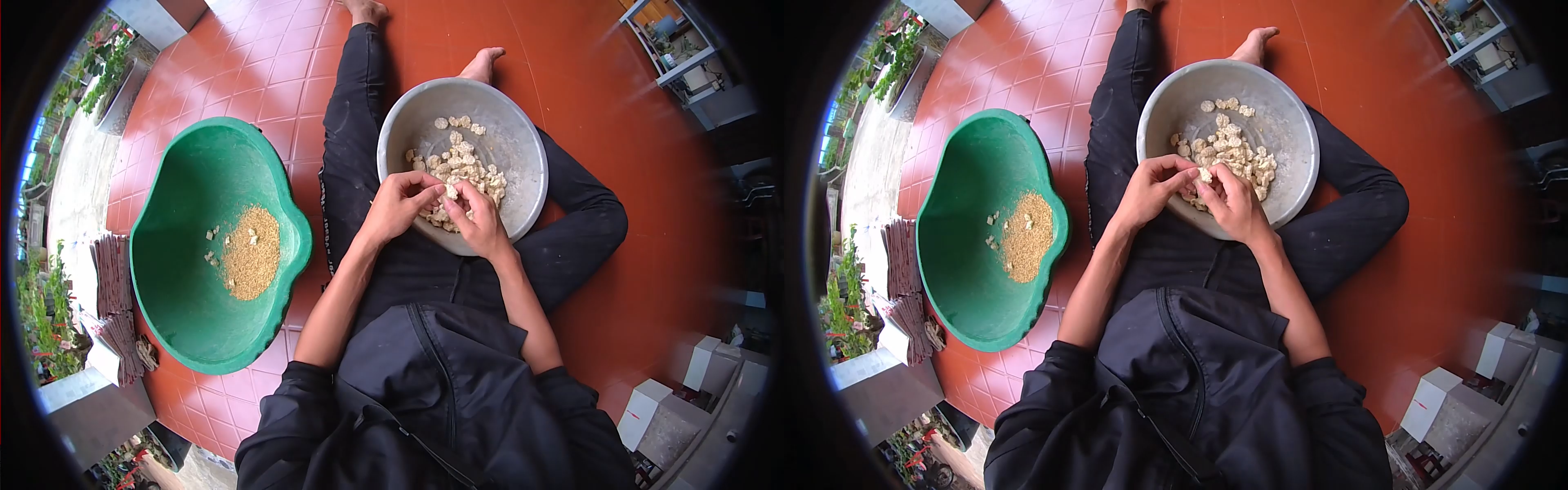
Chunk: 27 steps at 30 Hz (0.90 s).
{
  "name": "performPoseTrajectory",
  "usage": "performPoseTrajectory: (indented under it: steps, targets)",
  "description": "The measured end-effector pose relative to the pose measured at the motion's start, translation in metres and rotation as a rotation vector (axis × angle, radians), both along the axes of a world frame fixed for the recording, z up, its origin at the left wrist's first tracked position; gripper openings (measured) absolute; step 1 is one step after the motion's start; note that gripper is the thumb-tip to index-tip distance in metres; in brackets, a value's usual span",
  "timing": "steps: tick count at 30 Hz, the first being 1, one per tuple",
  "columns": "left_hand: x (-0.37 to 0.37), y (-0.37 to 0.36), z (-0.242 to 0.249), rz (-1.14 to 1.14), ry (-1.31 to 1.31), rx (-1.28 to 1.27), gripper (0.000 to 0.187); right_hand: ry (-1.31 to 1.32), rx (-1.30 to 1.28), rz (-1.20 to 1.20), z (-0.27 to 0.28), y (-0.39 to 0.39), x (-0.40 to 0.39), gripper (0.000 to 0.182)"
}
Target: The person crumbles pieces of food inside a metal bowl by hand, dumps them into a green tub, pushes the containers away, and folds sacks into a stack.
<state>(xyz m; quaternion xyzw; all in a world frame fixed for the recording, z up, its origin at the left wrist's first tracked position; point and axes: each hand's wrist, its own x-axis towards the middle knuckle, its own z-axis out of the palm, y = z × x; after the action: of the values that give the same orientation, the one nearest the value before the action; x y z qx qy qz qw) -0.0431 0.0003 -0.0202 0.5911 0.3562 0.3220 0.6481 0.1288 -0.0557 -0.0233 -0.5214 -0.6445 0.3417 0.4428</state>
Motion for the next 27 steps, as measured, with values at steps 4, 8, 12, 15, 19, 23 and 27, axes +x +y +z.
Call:
performPoseTrajectory:
  steps: [4,8,12,15,19,23,27]
  targets:
    - [0.004,-0.003,0.006,0.071,-0.118,-0.062,0.016,0.017,0.005,0.069,-0.004,0.000,-0.002,0.018]
    - [0.005,-0.004,0.005,0.086,-0.090,-0.031,0.017,0.022,-0.112,0.048,-0.007,0.000,0.006,0.019]
    - [0.006,-0.005,0.000,0.105,0.055,0.170,0.017,0.010,-0.110,-0.013,-0.002,-0.002,0.003,0.018]
    - [0.006,-0.007,0.007,0.124,0.119,0.280,0.017,-0.053,0.026,-0.034,-0.001,-0.001,0.001,0.016]
    - [0.007,-0.010,0.018,0.130,0.248,0.469,0.016,-0.159,0.063,-0.050,0.001,-0.001,0.001,0.014]
    - [0.006,-0.009,0.013,0.122,0.279,0.510,0.014,-0.266,0.104,-0.029,0.005,-0.002,0.001,0.012]
    - [0.004,-0.008,0.010,0.093,0.253,0.511,0.013,-0.257,0.078,-0.008,0.005,-0.001,0.002,0.011]
